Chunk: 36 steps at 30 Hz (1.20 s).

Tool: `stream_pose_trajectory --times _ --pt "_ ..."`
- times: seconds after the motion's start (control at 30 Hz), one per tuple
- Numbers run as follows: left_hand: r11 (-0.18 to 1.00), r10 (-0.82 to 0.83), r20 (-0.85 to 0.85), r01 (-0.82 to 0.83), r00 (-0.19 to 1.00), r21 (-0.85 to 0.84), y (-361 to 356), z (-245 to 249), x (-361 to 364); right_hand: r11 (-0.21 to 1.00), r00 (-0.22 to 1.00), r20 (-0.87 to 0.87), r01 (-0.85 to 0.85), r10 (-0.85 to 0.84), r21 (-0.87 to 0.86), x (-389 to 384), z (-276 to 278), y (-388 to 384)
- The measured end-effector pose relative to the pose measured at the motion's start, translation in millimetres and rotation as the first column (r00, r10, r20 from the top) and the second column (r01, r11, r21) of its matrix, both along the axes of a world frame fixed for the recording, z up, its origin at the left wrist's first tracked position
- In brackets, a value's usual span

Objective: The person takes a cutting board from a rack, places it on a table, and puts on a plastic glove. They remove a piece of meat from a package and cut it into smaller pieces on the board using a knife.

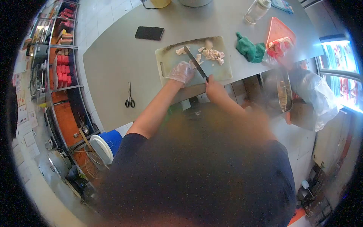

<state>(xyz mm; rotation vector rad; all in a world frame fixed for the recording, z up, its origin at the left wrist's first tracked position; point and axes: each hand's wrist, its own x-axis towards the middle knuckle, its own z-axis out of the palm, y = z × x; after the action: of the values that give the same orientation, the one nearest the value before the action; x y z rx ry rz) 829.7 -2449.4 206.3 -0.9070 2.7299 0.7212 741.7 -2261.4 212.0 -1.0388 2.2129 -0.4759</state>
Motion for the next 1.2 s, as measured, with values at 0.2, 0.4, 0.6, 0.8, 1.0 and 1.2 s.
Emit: stream_pose_trajectory --times 0.2,0.4,0.6,0.8,1.0,1.2 --pt "0.999 0.039 0.056 -0.038 0.998 -0.027 -3 -10 3 0.996 0.997 -0.067 -0.031 0.037 0.088 -19 -5 18" --pt "0.998 0.057 0.046 -0.056 0.997 -0.031 -8 -31 19 0.992 0.995 -0.099 0.008 0.004 0.123 -30 11 36" --pt "0.973 -0.113 -0.042 0.101 0.993 -0.209 -4 -31 32 0.995 0.999 0.014 -0.033 0.032 0.097 -5 27 27" --pt "0.972 -0.122 -0.083 0.102 0.989 -0.213 -7 -28 34 0.991 0.992 -0.017 -0.124 0.125 0.06 1 1 17" --pt "0.982 0.089 -0.129 -0.108 0.988 -0.154 -19 -46 29 0.967 0.984 -0.037 -0.162 0.172 0.195 -19 27 65" --pt "0.974 0.19 0.129 -0.171 0.973 -0.148 -43 -17 34 0.942 0.987 0.03 -0.159 0.157 0.296 -23 43 107"
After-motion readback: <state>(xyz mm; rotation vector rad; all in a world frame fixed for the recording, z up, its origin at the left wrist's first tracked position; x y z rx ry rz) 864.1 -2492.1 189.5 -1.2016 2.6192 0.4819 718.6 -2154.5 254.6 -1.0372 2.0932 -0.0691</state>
